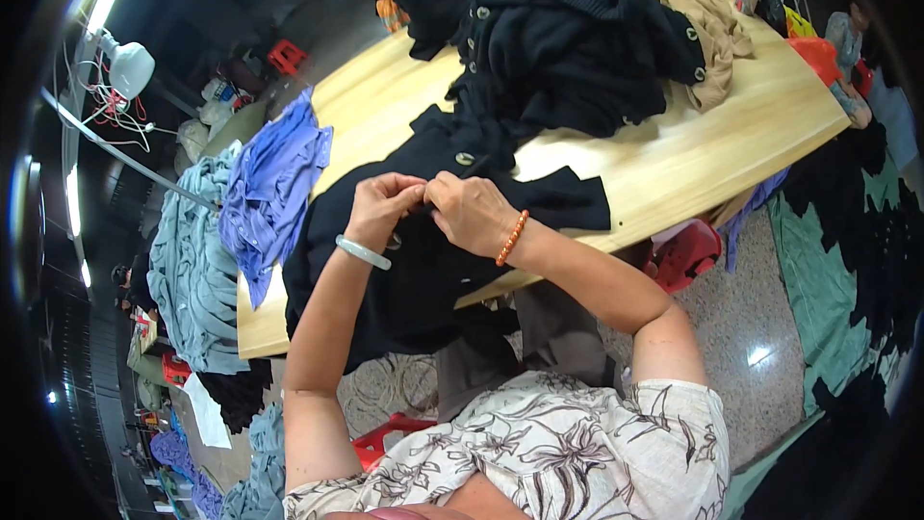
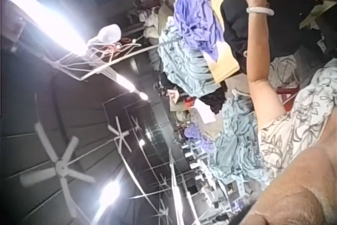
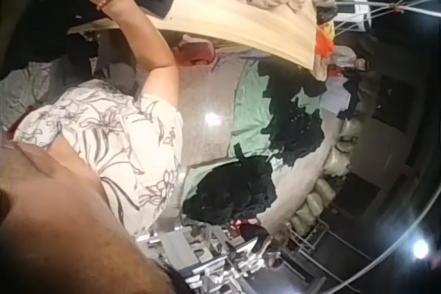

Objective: Inspecting and handling black garments with large metal eyelets on a production table.

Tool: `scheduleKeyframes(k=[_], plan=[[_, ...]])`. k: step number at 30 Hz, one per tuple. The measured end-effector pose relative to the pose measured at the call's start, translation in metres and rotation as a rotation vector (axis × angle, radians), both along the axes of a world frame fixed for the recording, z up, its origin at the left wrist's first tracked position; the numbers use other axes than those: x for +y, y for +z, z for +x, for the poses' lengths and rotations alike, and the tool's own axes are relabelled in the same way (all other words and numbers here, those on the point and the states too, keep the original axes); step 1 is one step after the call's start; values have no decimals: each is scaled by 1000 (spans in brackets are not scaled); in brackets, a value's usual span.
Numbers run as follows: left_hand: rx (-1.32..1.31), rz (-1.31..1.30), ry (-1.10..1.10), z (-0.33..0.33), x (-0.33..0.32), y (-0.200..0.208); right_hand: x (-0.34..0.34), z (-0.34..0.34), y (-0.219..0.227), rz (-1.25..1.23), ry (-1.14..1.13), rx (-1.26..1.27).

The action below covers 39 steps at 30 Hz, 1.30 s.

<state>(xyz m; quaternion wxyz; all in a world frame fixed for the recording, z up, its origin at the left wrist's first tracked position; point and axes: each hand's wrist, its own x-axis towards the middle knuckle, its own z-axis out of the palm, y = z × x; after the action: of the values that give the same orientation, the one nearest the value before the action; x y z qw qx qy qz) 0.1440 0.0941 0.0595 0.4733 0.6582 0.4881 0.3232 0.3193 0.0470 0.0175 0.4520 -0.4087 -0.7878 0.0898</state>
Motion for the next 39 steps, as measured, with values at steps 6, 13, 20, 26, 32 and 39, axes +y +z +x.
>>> scheduleKeyframes(k=[6, 13, 20, 26, 32, 39], plan=[[-110, -46, -7, -6, -7, -1, -5, -4, 2, -20, -71, 22], [218, 328, -270, -17, -24, -3, 2, 3, -15, -100, 34, -101], [349, 660, -149, -15, -20, -17, 12, 5, -11, -214, 107, -155], [361, 527, -140, -14, -18, -17, 18, 8, -25, -49, 100, -18], [355, 552, -132, -21, -17, -18, 6, 16, -20, -122, 139, -75], [736, 823, 14, 9, -21, -11, 0, 67, -37, -245, -105, -291]])
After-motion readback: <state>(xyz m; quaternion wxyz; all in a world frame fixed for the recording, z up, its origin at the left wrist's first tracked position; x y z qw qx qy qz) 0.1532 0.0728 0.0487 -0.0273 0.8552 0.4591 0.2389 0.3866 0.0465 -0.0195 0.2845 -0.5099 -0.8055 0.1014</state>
